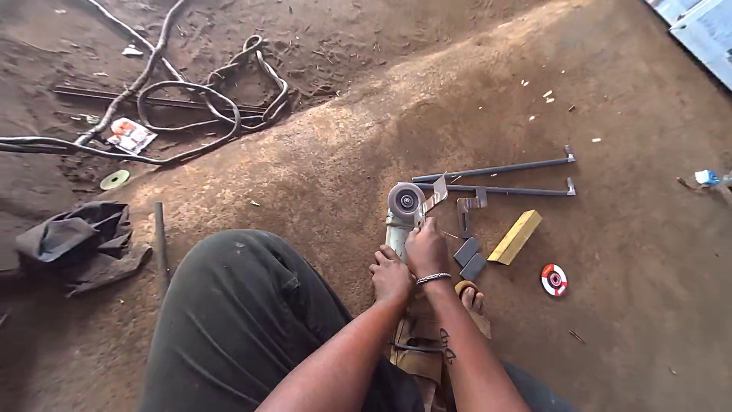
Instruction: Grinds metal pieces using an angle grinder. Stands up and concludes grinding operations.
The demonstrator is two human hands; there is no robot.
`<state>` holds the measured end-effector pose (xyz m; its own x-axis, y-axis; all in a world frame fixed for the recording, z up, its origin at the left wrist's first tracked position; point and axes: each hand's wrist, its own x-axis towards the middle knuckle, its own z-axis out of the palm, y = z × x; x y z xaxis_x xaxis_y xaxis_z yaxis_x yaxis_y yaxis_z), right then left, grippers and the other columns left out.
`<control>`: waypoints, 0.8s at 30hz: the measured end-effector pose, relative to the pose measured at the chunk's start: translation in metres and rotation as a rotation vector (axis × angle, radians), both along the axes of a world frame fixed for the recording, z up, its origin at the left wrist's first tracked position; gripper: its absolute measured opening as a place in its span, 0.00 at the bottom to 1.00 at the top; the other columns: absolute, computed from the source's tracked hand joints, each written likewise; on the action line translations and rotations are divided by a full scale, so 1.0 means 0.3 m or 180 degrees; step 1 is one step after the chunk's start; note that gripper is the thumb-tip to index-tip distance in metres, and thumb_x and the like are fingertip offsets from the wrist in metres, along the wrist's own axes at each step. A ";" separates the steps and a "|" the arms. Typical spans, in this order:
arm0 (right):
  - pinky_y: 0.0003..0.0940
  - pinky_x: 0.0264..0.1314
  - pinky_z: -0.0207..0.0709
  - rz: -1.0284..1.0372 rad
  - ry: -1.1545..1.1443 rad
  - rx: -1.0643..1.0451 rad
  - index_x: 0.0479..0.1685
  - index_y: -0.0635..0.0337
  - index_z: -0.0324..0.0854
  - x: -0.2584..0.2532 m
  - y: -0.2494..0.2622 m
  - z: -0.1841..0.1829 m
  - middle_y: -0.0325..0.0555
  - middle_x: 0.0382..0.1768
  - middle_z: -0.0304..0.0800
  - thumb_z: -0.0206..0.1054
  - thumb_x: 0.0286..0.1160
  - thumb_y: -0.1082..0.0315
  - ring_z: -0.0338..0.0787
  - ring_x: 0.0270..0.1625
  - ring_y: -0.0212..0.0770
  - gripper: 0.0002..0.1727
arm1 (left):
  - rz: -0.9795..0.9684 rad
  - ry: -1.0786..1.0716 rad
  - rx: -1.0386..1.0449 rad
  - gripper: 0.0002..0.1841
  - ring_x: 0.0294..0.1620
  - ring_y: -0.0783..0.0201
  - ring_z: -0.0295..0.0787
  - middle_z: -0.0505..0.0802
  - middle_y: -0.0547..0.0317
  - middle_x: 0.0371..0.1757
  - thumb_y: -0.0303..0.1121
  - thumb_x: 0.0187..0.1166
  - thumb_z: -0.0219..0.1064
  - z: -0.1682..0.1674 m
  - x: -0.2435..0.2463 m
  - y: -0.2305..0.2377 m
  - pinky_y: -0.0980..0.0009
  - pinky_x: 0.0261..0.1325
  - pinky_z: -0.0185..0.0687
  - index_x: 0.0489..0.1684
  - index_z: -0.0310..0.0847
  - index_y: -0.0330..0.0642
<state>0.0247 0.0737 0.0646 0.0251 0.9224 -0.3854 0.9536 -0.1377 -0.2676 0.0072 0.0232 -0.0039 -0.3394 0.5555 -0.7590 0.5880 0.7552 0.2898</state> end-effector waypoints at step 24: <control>0.65 0.44 0.85 0.0149 -0.0206 -0.0315 0.66 0.67 0.74 0.020 0.085 0.083 0.67 0.46 0.90 0.59 0.84 0.63 0.93 0.51 0.67 0.19 | -0.0032 0.0022 0.0001 0.55 0.67 0.34 0.84 0.65 0.28 0.83 0.45 0.73 0.73 -0.021 0.003 0.000 0.46 0.55 0.90 0.94 0.34 0.31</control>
<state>0.0308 0.0991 0.0896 0.0107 0.8807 -0.4736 0.9745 -0.1154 -0.1925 0.0082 0.0231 -0.0101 -0.3391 0.5592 -0.7565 0.5975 0.7491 0.2860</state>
